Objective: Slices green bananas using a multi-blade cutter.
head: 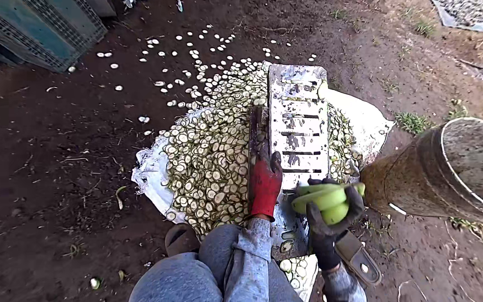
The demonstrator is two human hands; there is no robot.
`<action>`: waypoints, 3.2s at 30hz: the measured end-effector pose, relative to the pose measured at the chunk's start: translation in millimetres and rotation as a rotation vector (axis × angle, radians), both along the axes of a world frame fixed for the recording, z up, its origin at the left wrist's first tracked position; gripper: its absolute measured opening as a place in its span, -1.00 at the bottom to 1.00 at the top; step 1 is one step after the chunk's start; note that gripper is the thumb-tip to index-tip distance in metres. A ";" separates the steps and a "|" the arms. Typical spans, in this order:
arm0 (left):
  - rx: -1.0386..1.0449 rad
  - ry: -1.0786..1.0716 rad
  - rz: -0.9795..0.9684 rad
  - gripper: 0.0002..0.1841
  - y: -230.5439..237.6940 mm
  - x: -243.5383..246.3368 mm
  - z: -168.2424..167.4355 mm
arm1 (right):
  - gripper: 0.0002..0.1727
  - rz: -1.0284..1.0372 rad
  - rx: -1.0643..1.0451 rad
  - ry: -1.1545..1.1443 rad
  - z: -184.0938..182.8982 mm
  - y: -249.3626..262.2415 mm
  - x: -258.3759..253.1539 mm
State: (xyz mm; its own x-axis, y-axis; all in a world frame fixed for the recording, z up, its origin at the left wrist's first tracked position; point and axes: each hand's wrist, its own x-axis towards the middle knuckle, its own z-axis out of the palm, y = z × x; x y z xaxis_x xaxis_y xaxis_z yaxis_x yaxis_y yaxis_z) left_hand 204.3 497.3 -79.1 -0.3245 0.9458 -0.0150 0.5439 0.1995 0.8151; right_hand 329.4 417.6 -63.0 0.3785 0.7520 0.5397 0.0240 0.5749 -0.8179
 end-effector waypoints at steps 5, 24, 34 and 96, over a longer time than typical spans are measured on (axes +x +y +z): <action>-0.001 0.001 0.016 -0.37 1.3 2.9 -4.0 | -0.02 -0.055 0.008 0.020 14.4 89.1 -11.4; 0.035 -0.015 0.006 -0.40 4.4 0.5 -1.8 | -0.02 -0.028 -0.019 0.004 10.1 136.5 -23.2; 0.076 -0.059 -0.002 -0.44 3.7 -1.1 1.9 | 0.45 -0.116 -0.265 -0.113 61.7 168.5 -34.6; 0.027 -0.061 0.011 -0.45 2.3 1.0 -1.7 | -0.70 -0.094 -0.304 -0.710 60.3 257.7 -21.8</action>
